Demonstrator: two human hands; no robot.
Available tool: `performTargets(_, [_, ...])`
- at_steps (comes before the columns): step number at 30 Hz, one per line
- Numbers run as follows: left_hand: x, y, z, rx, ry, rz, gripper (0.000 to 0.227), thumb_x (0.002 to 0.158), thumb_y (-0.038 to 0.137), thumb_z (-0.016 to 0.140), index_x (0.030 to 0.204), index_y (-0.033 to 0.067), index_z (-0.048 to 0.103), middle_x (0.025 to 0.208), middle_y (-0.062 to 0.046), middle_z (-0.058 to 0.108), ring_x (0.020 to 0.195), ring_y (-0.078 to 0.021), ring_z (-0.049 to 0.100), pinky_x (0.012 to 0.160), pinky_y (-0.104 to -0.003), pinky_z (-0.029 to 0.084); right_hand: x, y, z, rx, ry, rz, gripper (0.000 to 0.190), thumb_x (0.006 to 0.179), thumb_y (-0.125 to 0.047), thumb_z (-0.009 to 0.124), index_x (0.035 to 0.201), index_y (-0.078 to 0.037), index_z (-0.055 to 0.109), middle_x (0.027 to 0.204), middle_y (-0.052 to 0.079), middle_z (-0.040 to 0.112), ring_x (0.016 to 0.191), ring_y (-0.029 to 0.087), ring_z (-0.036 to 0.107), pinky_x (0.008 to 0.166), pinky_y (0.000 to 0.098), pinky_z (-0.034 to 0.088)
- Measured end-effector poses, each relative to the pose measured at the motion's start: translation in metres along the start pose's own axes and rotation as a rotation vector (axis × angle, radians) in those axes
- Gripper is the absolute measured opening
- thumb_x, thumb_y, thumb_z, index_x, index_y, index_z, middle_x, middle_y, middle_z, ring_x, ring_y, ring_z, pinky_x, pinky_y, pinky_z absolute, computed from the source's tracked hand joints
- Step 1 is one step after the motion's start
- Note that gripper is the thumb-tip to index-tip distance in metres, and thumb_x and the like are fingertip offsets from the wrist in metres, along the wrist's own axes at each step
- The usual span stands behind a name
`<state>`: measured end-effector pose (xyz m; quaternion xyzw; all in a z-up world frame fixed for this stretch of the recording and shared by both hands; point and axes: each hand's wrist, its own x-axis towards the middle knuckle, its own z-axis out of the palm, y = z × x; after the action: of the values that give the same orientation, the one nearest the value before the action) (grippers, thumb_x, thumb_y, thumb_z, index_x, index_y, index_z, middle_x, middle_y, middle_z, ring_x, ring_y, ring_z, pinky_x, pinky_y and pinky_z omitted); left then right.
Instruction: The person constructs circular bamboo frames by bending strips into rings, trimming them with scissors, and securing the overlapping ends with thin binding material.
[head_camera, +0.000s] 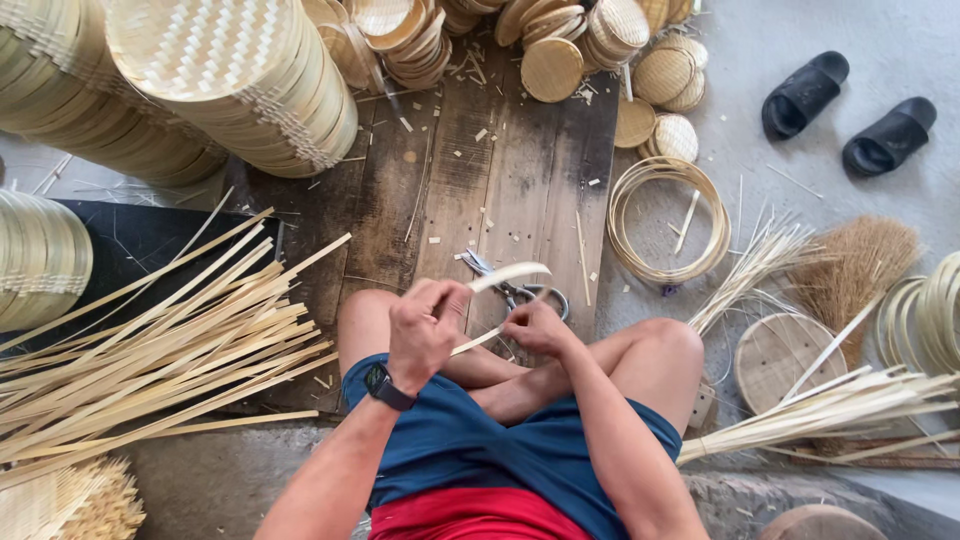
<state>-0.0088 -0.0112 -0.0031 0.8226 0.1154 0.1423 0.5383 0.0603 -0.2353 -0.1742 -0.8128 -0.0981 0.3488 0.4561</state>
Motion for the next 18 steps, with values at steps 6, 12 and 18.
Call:
performTargets(6, [0.047, -0.060, -0.053, -0.099, 0.345, -0.426, 0.017, 0.101, 0.021, 0.070, 0.102, 0.0048, 0.077, 0.075, -0.003, 0.066, 0.061, -0.0131, 0.049, 0.051, -0.030, 0.034, 0.020, 0.039, 0.008, -0.264, 0.216, 0.130, 0.043, 0.078, -0.034, 0.081, 0.106, -0.002, 0.073, 0.096, 0.019, 0.074, 0.087, 0.033, 0.070, 0.079, 0.0452, 0.057])
performTargets(12, [0.066, -0.102, -0.081, -1.196, 0.139, -0.698, 0.018, 0.100, 0.020, 0.065, 0.103, 0.0023, 0.069, 0.081, -0.004, 0.064, 0.069, -0.0146, 0.055, 0.059, -0.028, 0.044, 0.039, 0.063, 0.024, -0.786, 0.180, 0.278, 0.083, 0.059, -0.034, 0.095, 0.122, -0.003, 0.051, 0.125, 0.019, 0.061, 0.120, 0.038, 0.060, 0.096, 0.0464, 0.054])
performTargets(18, [0.054, -0.111, -0.054, -1.266, 0.051, -0.681, 0.016, 0.100, 0.017, 0.062, 0.107, 0.0037, 0.067, 0.089, -0.007, 0.070, 0.084, -0.0185, 0.066, 0.080, -0.038, 0.055, 0.056, 0.095, 0.015, -0.746, 0.148, 0.238, 0.048, 0.071, -0.022, 0.082, 0.111, -0.003, 0.061, 0.103, 0.022, 0.073, 0.098, 0.039, 0.071, 0.087, 0.0474, 0.058])
